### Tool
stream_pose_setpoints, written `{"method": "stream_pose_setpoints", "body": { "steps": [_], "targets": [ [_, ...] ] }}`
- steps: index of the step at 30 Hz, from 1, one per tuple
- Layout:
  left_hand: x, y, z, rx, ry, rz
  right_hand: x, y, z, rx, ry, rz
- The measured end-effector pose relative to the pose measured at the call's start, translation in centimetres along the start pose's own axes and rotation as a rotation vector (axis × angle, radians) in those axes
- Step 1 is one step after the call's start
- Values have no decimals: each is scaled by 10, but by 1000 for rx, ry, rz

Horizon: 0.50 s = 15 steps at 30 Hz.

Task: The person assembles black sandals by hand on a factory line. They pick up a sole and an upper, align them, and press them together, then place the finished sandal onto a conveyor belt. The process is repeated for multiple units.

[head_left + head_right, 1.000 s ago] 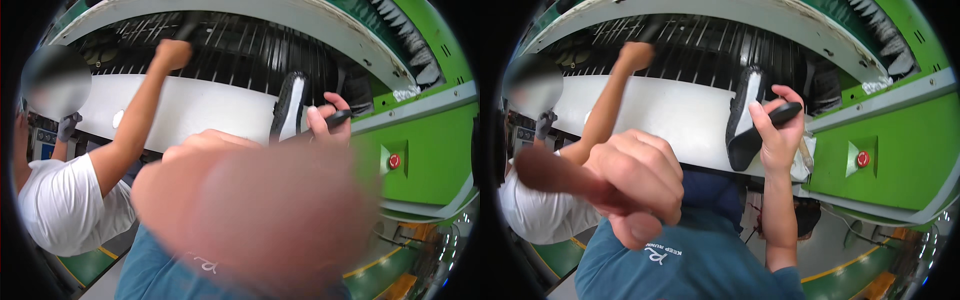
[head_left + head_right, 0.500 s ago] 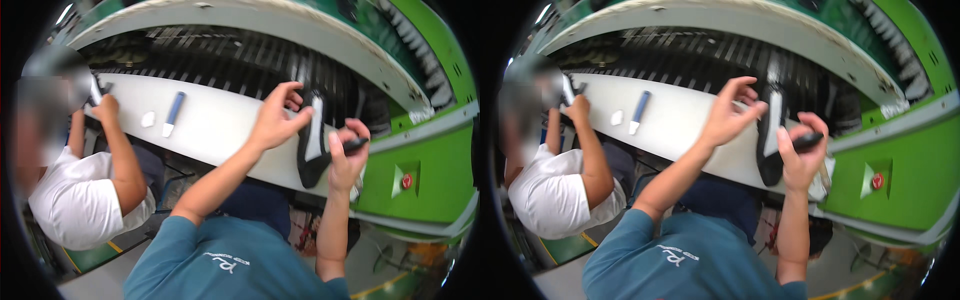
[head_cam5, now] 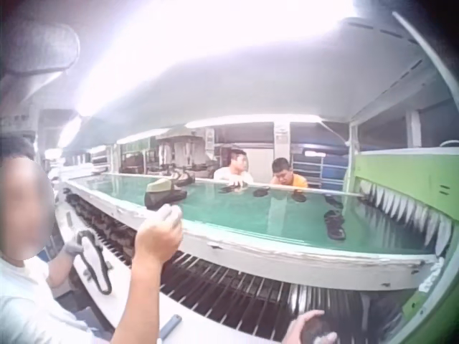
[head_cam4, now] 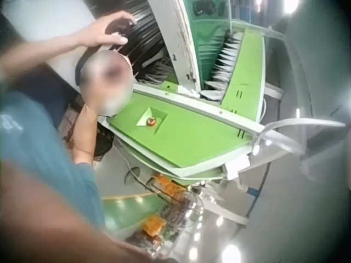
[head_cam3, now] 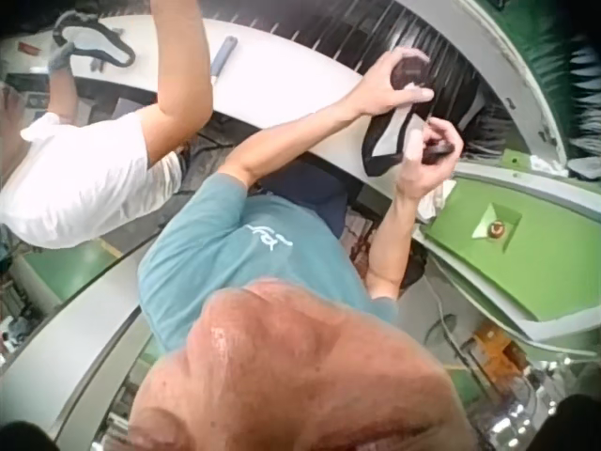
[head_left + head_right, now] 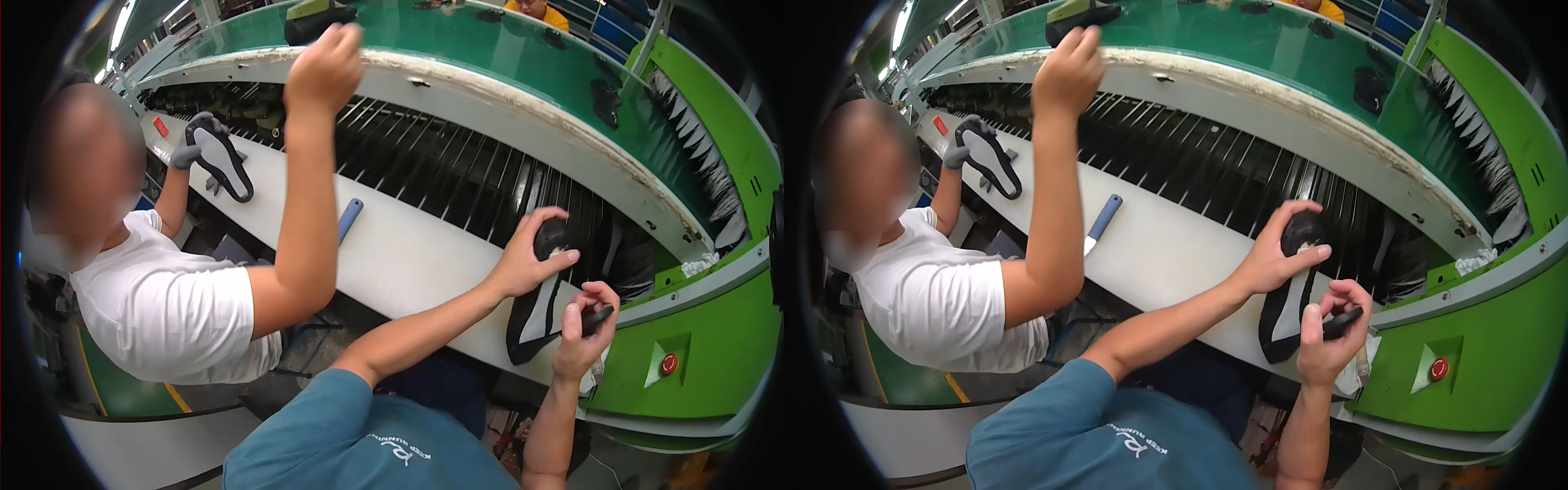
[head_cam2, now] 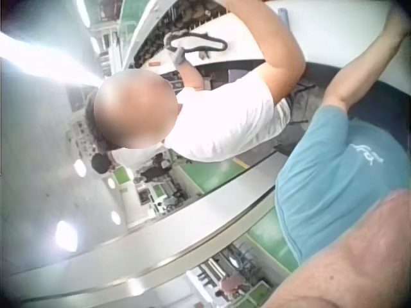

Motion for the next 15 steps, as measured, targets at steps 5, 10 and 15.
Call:
{"method": "stream_pose_setpoints", "body": {
  "steps": [5, 10, 15],
  "targets": [
    [3, 15, -99, -194, -156, 27, 11, 6, 28, 81, 19, 39],
    [7, 27, -105, -314, -323, 4, 25, -2, 31, 57, -111, 45],
    [15, 25, -107, -320, -339, 85, 20, -9, 43, 28, 116, 161]
  ]
}}
Point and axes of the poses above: each hand's wrist, its own x-axis away from the middle knuckle, its own y-axis out of the back of the hand, z = x × y, the point moved 5 cm from there along -x, towards the middle knuckle, and after that the axes turned 5 degrees about -x, right-handed, at the moved point
